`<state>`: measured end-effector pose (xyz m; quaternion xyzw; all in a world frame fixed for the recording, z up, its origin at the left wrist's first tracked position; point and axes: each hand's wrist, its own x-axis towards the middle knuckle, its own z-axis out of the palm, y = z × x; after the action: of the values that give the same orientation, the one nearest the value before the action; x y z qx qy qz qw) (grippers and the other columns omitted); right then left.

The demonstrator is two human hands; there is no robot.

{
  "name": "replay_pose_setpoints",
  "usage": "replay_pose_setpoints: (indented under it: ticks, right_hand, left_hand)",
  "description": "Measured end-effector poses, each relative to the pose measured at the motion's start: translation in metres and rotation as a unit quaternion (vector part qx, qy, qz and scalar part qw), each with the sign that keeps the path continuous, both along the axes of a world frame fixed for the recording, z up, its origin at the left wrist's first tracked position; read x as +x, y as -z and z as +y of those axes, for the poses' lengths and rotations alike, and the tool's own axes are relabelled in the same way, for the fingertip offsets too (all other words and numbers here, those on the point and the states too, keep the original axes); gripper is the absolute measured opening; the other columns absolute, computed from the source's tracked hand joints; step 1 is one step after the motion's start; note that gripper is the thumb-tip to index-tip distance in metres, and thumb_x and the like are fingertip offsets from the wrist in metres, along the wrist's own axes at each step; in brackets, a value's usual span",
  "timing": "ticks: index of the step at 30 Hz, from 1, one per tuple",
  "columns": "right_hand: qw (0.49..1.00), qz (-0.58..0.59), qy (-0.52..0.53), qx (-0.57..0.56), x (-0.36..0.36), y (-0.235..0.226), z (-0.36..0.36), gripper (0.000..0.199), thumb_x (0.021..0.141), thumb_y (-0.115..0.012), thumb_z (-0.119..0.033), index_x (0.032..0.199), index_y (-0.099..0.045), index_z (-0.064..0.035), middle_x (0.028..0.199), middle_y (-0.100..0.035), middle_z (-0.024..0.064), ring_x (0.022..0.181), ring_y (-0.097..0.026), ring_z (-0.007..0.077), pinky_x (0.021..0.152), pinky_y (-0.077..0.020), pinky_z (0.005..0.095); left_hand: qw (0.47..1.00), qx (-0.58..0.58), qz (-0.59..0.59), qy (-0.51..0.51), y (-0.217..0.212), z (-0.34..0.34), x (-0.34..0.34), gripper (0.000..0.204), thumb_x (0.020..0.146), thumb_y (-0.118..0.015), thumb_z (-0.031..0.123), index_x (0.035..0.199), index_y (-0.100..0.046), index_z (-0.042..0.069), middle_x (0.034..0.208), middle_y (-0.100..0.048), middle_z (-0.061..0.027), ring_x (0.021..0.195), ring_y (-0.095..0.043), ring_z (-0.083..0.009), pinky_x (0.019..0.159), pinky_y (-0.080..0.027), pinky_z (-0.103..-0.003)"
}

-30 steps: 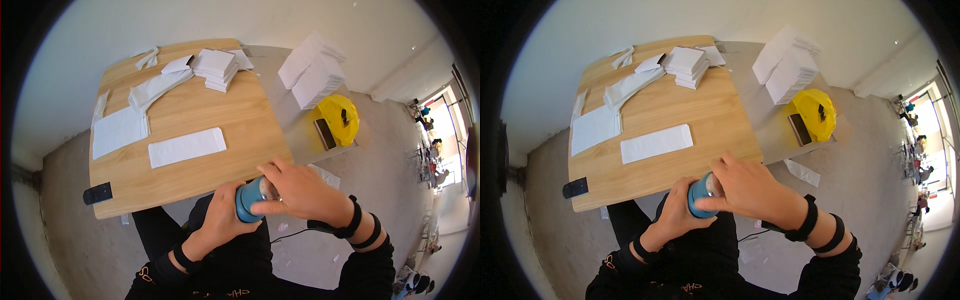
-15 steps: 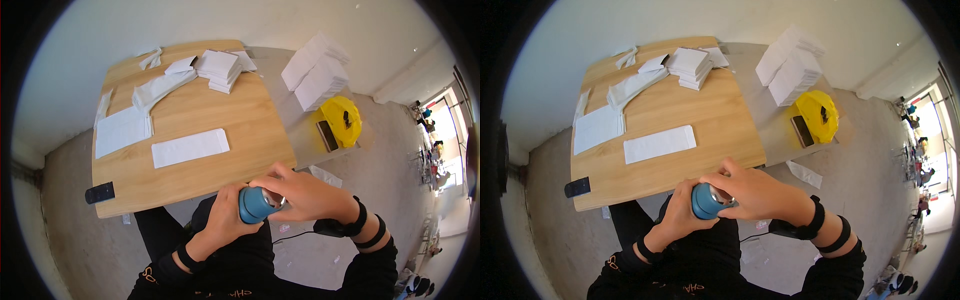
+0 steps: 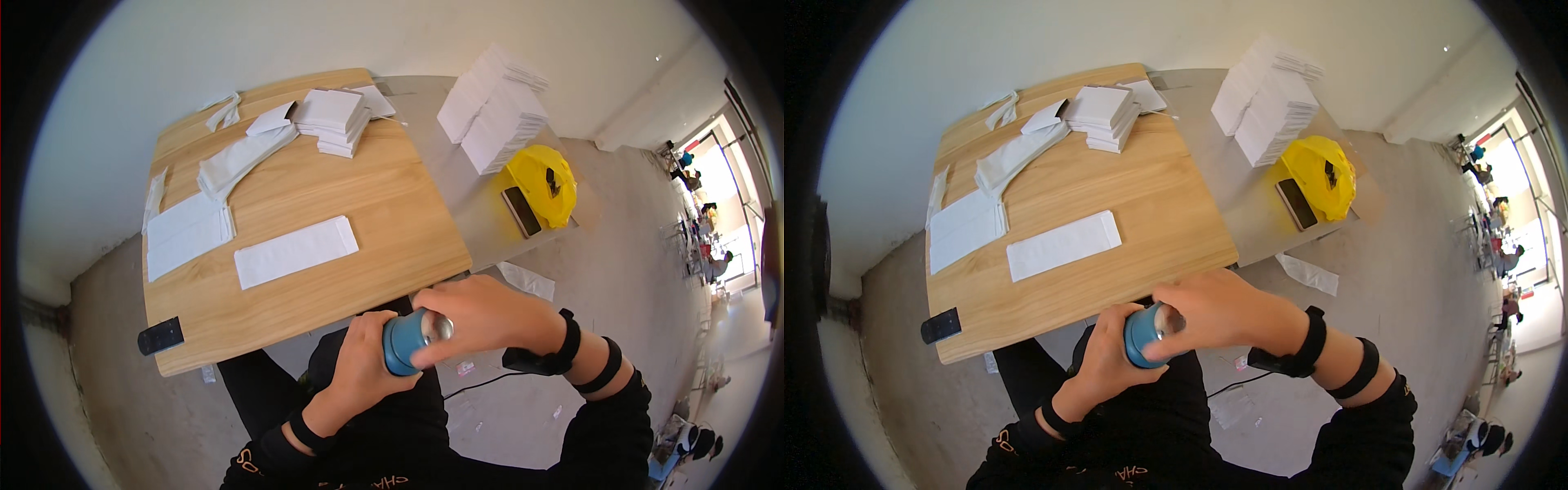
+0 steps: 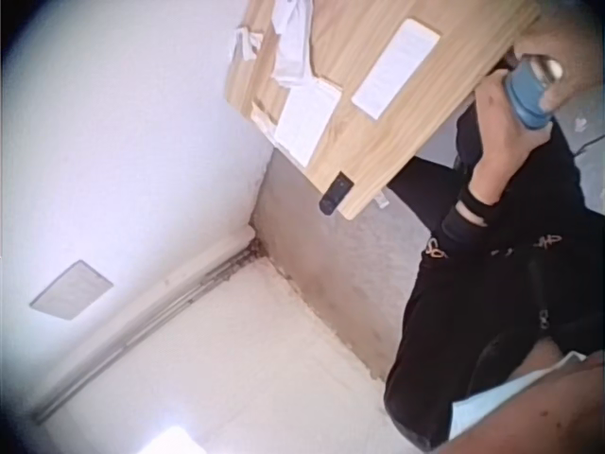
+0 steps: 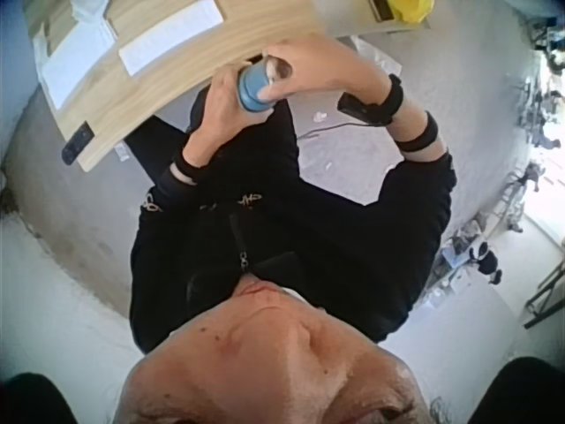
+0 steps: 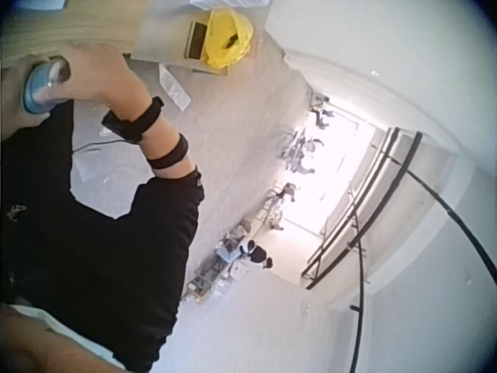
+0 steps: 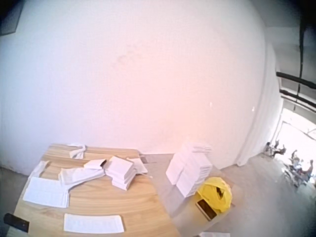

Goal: Folding white paper sheets or liners and stacking them on a wooden table.

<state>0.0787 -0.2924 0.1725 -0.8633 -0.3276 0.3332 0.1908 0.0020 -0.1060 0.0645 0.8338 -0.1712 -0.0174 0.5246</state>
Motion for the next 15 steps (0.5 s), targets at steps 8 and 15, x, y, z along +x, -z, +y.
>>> replay_pose_setpoints:
  ticks: [8,15]
  right_hand:
    - [0.982,-0.119,-0.03,0.143,-0.027,0.023,-0.014,0.066,0.076,-0.072,-0.038,0.126,-0.044,-0.0063,0.108,-0.051,0.0191,0.09,-0.061,0.0353,0.072,-0.051,0.0402]
    - [0.995,-0.086,0.048,0.024,-0.03,0.01,-0.014,0.048,0.081,-0.067,-0.036,0.107,-0.05,0.0006,0.099,-0.051,0.0184,0.082,-0.061,0.0374,0.065,-0.0498,0.0418]
  left_hand:
    - [1.0,0.002,0.01,-0.012,0.01,0.0,-0.002,0.078,0.052,-0.087,0.021,0.116,-0.048,0.002,0.109,-0.054,-0.0185,0.103,-0.053,-0.036,0.088,-0.043,-0.041]
    - [0.999,0.047,0.018,-0.001,0.014,-0.005,-0.006,0.084,0.052,-0.087,0.02,0.121,-0.042,0.001,0.109,-0.053,-0.0183,0.102,-0.054,-0.0336,0.089,-0.042,-0.04]
